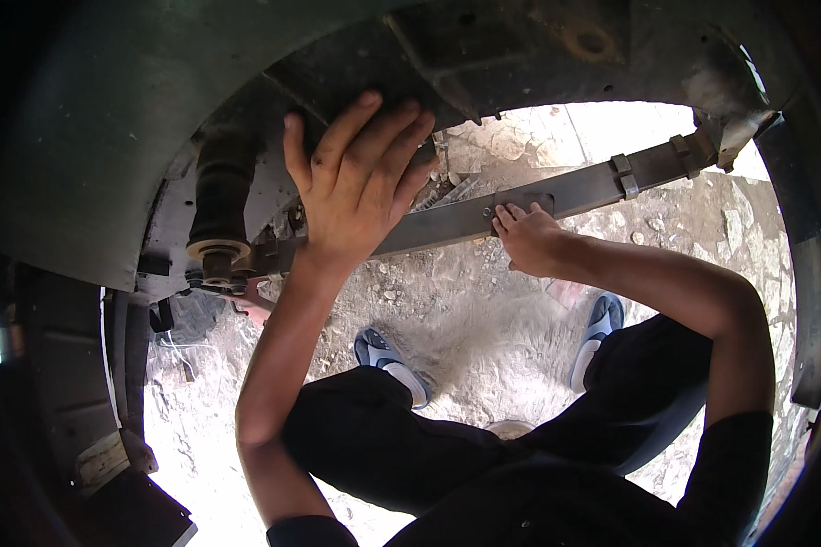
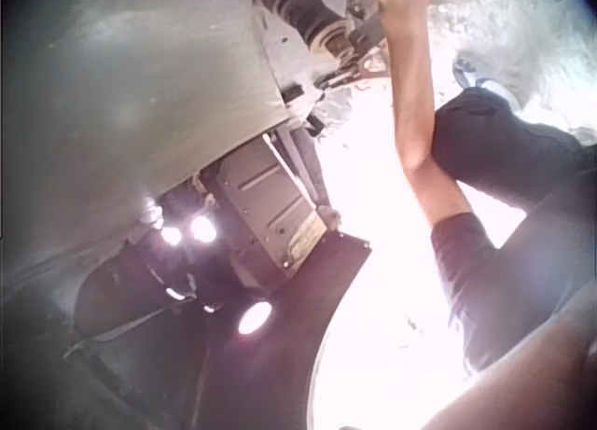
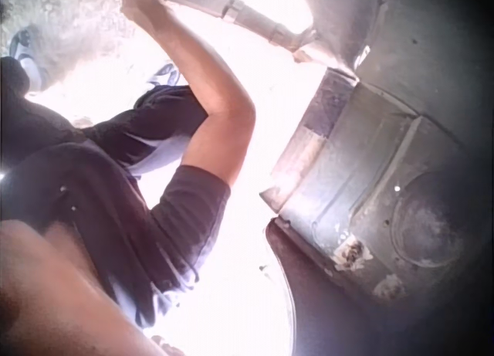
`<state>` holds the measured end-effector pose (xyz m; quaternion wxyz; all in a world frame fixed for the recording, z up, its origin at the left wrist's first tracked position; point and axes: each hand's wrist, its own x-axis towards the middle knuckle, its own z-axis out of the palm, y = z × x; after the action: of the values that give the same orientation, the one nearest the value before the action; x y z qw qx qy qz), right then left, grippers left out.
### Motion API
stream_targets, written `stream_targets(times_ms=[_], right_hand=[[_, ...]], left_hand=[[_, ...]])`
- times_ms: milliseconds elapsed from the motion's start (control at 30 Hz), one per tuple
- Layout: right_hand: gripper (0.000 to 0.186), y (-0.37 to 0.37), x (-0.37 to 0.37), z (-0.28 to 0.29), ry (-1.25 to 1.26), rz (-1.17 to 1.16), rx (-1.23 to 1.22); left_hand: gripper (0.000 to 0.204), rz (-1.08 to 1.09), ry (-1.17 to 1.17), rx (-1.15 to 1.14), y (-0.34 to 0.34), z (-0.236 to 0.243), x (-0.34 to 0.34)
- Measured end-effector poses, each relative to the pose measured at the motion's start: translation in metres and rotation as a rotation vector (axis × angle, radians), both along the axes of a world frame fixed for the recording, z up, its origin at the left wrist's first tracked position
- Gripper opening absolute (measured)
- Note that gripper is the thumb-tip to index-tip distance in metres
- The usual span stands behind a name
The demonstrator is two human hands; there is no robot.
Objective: The person crouches under a vehicle and repeatedly adjusts a metal leaf spring assembly with both hands, aligning and pressing components along the spring. The person remains under the vehicle throughout the clip.
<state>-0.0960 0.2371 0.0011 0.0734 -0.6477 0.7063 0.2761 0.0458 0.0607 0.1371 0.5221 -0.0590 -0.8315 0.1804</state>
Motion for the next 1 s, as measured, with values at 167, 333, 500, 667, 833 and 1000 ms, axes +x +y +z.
stream_targets(times_ms=[167, 333, 500, 667, 833, 1000], right_hand=[[0.079, -0.002, -0.003, -0.017, 0.066, 0.022, -0.056], [0.078, -0.005, 0.007, -0.002, -0.020, -0.035, 0.041], [0.069, -0.008, -0.014, -0.002, 0.041, -0.017, 0.010], [0.077, -0.001, -0.023, -0.012, 0.040, -0.048, -0.008], [0.086, -0.004, -0.009, 0.007, -0.146, -0.099, 0.099], [0.088, -0.002, -0.005, 0.006, -0.047, -0.073, 0.080]], left_hand=[[0.034, -0.025, 0.020, 0.017, 0.000, -0.001, -0.002], [0.035, -0.051, 0.014, 0.022, -0.002, -0.002, -0.003], [0.036, -0.108, -0.036, 0.050, -0.003, 0.002, 0.003], [0.040, -0.105, -0.174, 0.060, 0.002, 0.011, 0.018], [0.032, -0.039, -0.180, 0.059, 0.011, 0.018, 0.031], [0.038, -0.133, -0.110, 0.084, 0.012, 0.022, 0.032]])
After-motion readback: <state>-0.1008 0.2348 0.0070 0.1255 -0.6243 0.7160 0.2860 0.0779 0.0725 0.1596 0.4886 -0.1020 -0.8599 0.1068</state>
